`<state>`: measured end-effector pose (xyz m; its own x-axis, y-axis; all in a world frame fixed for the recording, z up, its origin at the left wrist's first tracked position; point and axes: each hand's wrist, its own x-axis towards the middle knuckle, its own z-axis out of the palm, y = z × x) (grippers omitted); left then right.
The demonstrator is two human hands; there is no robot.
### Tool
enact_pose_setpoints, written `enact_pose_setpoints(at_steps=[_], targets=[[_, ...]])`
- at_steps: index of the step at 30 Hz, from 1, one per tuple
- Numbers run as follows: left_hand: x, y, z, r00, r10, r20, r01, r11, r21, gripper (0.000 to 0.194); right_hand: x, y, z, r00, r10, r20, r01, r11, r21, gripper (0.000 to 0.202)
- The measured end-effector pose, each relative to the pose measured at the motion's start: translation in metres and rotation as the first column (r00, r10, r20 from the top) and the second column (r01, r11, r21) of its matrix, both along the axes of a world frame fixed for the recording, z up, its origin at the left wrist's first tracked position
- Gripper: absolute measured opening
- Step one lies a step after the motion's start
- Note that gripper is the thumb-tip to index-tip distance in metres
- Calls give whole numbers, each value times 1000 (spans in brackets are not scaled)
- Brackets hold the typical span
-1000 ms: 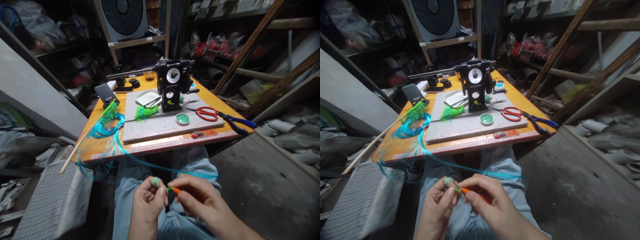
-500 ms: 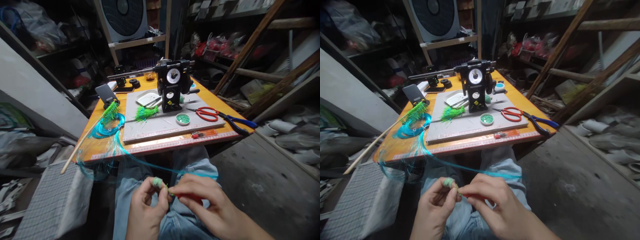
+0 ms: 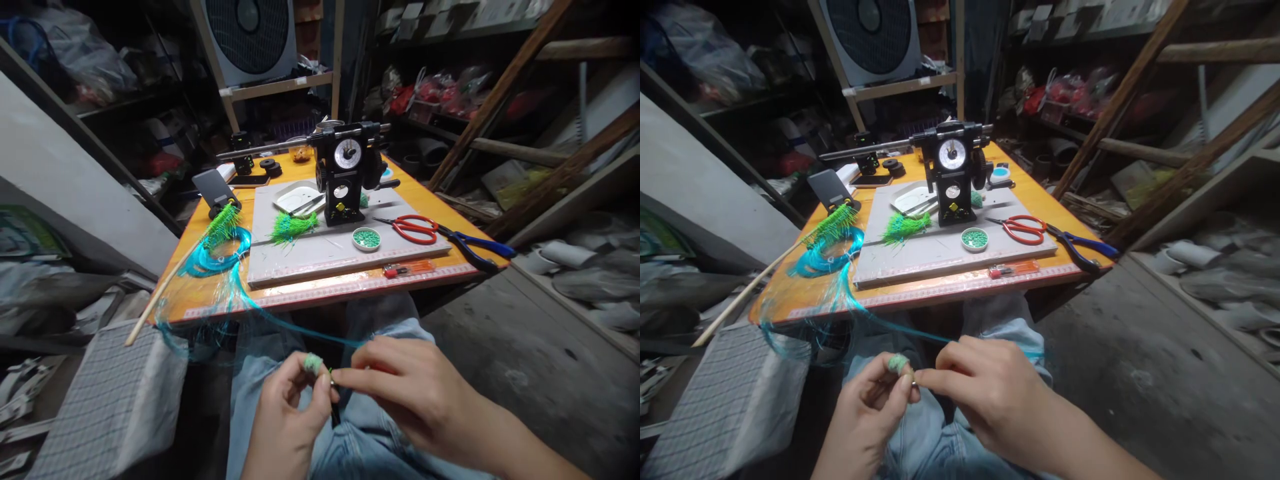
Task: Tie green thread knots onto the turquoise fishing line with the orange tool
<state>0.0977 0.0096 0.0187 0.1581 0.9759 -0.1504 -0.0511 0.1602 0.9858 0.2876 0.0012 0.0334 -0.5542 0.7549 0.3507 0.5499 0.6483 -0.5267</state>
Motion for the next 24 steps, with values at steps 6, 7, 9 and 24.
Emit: enact_pose_setpoints(at_steps=[6, 7, 9, 24], targets=[[6, 3, -9, 961, 198, -191, -154, 963, 221, 8, -23, -6, -13, 977, -211, 39, 205, 971, 125, 30], [8, 2, -11, 943, 262, -206, -192, 933, 306, 9, -28, -8, -16, 972, -235, -10, 235, 968, 85, 28], [13, 1, -14, 920, 355, -169, -246, 855, 457, 14, -36, -10, -22, 957, -257, -136, 256, 966, -29, 23], [13, -3, -9, 946, 241, 218, -236, 971, -50, 29, -42, -11, -21, 875, -275, -400, 129, 926, -355, 16]])
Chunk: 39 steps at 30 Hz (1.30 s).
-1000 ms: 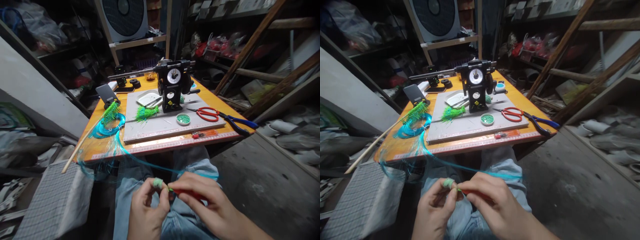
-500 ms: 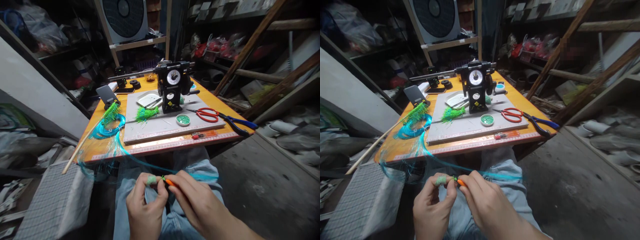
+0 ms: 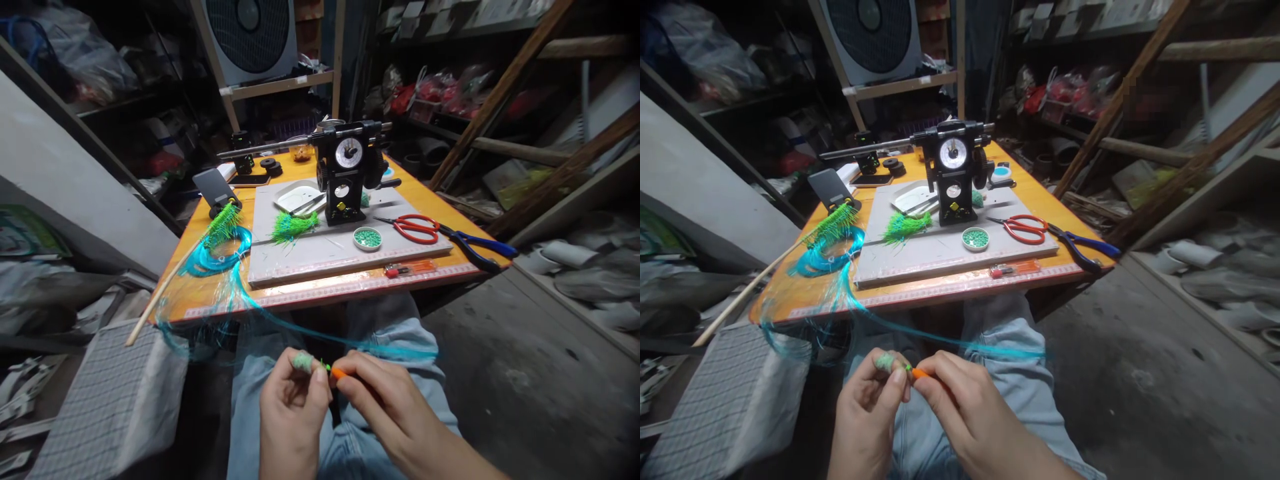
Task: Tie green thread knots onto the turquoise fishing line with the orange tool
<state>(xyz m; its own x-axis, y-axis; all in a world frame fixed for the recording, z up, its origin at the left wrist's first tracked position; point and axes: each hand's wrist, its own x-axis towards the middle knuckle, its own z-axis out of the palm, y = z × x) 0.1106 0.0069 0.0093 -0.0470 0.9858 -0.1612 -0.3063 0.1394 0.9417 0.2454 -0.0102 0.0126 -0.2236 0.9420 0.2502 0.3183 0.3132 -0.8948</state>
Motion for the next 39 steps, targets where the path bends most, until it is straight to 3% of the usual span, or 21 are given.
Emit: enact_pose_setpoints(at_steps=[5, 10, 14, 18, 21, 25, 27, 29, 31, 33, 34, 35, 36, 39], targets=[[1, 0, 6, 999, -18, 43, 18, 1000, -14, 35, 7, 1, 2, 997, 61, 57, -62, 998, 15, 16], [0, -2, 12, 1000, -22, -7, 22, 1000, -3, 31, 13, -1, 5, 991, 106, 76, -109, 994, 33, 21], [-4, -4, 14, 989, -22, -144, 25, 1000, 19, 22, 14, -6, 4, 996, 36, 77, -35, 999, -13, 28], [-6, -5, 11, 989, -4, -151, 11, 999, 45, 25, 13, -9, 4, 1000, -24, -2, 24, 993, -113, 20], [-8, -6, 6, 994, -16, -112, 23, 998, 61, 26, 15, -8, 7, 999, -21, 30, 21, 1000, -19, 20], [-12, -6, -3, 981, 37, -188, -21, 996, 88, 24, 18, -5, 5, 989, 12, 150, -24, 996, 84, 43], [-13, -6, -8, 971, 74, -228, -49, 992, 113, 23, 21, -4, 2, 992, -56, 111, 53, 998, 33, 45], [-13, -5, -11, 974, 105, -202, -79, 988, 130, 25, 30, -1, 0, 972, -233, -12, 233, 972, -36, 43], [-14, -4, -13, 982, 127, -142, -110, 987, 121, 28, 52, 7, 1, 889, -454, -58, 454, 891, -12, 41], [-13, -3, -13, 989, 124, -80, -116, 989, 94, 29, 86, 20, 7, 761, -636, 124, 608, 767, 205, 36], [-13, -2, -14, 992, 110, -53, -106, 991, 82, 30, 107, 27, 11, 655, -692, 302, 585, 718, 377, 33], [-13, -2, -15, 995, 96, -28, -94, 993, 75, 30, 127, 35, 15, 494, -718, 491, 521, 696, 494, 34], [-12, -1, -16, 996, 84, -3, -84, 994, 70, 30, 148, 43, 19, 408, -742, 531, 523, 667, 530, 36], [-11, -1, -19, 996, 67, 54, -71, 994, 79, 30, 196, 62, 25, 295, -711, 639, 507, 683, 526, 56]])
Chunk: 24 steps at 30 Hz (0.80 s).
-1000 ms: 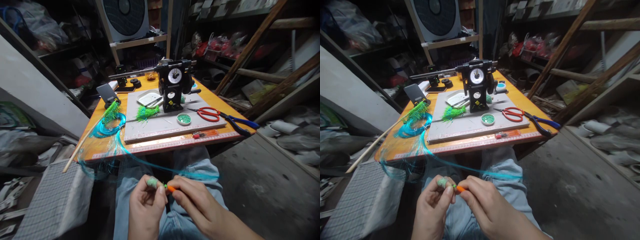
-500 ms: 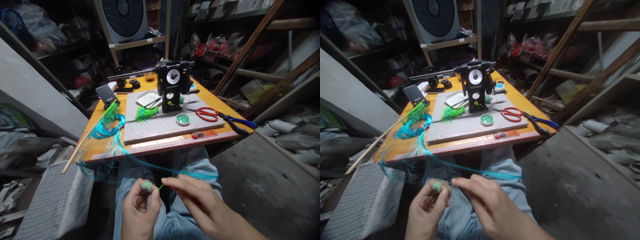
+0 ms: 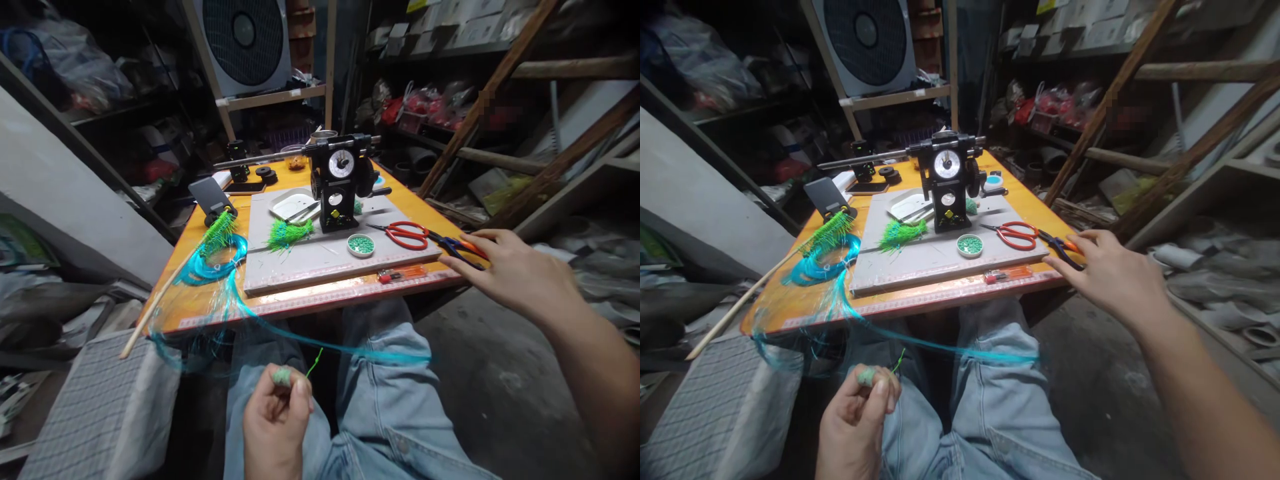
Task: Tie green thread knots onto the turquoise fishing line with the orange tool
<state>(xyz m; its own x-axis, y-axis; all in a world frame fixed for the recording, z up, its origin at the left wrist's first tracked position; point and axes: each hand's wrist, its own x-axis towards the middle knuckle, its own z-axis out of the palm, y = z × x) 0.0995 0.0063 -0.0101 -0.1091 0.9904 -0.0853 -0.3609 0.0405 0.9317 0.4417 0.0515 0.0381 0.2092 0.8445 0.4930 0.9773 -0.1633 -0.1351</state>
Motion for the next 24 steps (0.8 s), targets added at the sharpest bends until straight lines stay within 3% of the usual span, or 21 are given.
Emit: enact_pose_setpoints(at_steps=[2, 5, 10, 12, 14, 16, 17, 19, 24], targets=[[1, 0, -3, 1000, -6, 21, 6, 1000, 9, 30, 18, 8, -2, 1000, -4, 30, 6, 997, -72, 63], [1, 1, -5, 999, -29, 43, 29, 1000, -7, 33, 27, 14, -11, 999, -36, 26, 38, 992, -116, 53], [5, 0, -6, 992, -65, 104, 70, 997, -45, 35, 3, 0, -14, 994, -78, -77, 77, 997, -22, 39], [8, -1, -7, 989, -78, 129, 85, 995, -46, 34, -20, -19, -14, 989, 3, -148, -5, 1000, -13, 41], [10, -2, -7, 984, -99, 146, 105, 994, -38, 34, -48, -42, -18, 957, 167, -237, -184, 982, -51, 37], [12, -3, -7, 981, -119, 154, 123, 992, -21, 34, -77, -64, -28, 840, 392, -375, -437, 899, -38, 37], [13, -4, -6, 980, -127, 156, 130, 991, -12, 34, -90, -74, -34, 779, 448, -438, -513, 858, -35, 39], [12, -6, -4, 977, -140, 161, 142, 990, -1, 33, -110, -89, -48, 691, 474, -546, -573, 819, -14, 39], [11, -8, 0, 972, -149, 183, 152, 988, -2, 31, -128, -101, -66, 595, 432, -678, -585, 811, 3, 39]])
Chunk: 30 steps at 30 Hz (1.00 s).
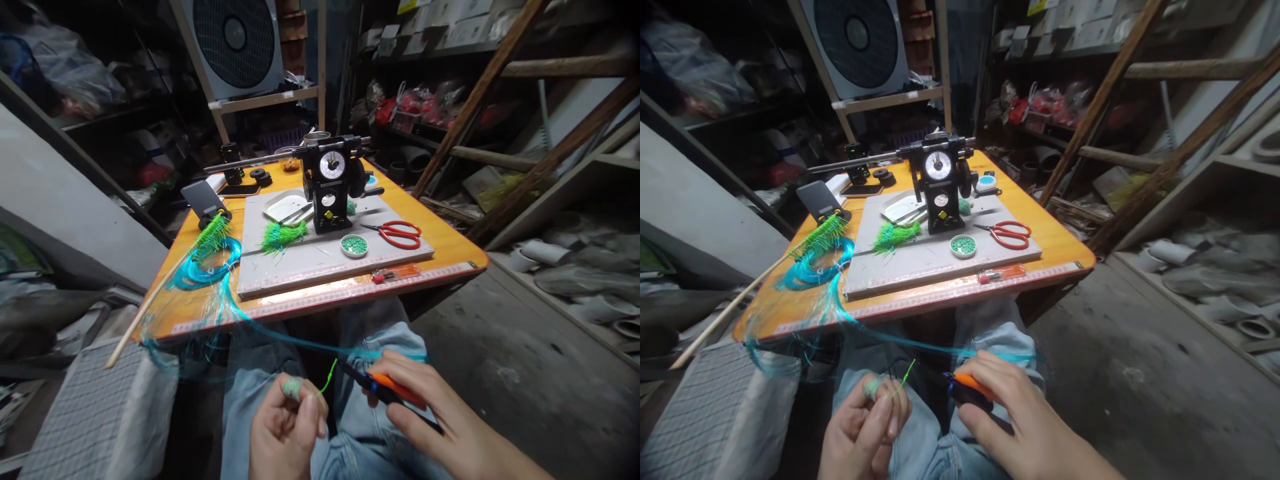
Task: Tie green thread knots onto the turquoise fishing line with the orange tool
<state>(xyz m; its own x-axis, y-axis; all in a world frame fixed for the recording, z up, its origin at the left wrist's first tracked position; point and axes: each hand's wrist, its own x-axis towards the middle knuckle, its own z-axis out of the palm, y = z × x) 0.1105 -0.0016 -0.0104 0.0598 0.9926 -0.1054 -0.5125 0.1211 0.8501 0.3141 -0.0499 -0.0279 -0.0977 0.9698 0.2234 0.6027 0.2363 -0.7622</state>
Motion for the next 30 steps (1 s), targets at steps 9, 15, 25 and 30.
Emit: enact_pose_setpoints(at_steps=[9, 15, 25, 30], targets=[[-2, -3, 3, 995, -86, -54, 84, 996, -36, 27, -10, 9, 21, 999, 29, -19, -27, 996, 87, 28], [1, -6, 11, 895, -111, -432, 157, 985, 72, 17, -17, 21, 44, 993, 61, 104, -86, 961, 261, 13], [13, -9, 13, 857, 59, -513, 75, 968, 238, 26, -16, 33, 50, 988, 78, 130, -98, 983, 154, 9], [11, -3, 13, 911, -79, -404, 91, 996, 11, 34, 8, 40, 57, 978, 20, 208, -51, 989, 141, 17]])
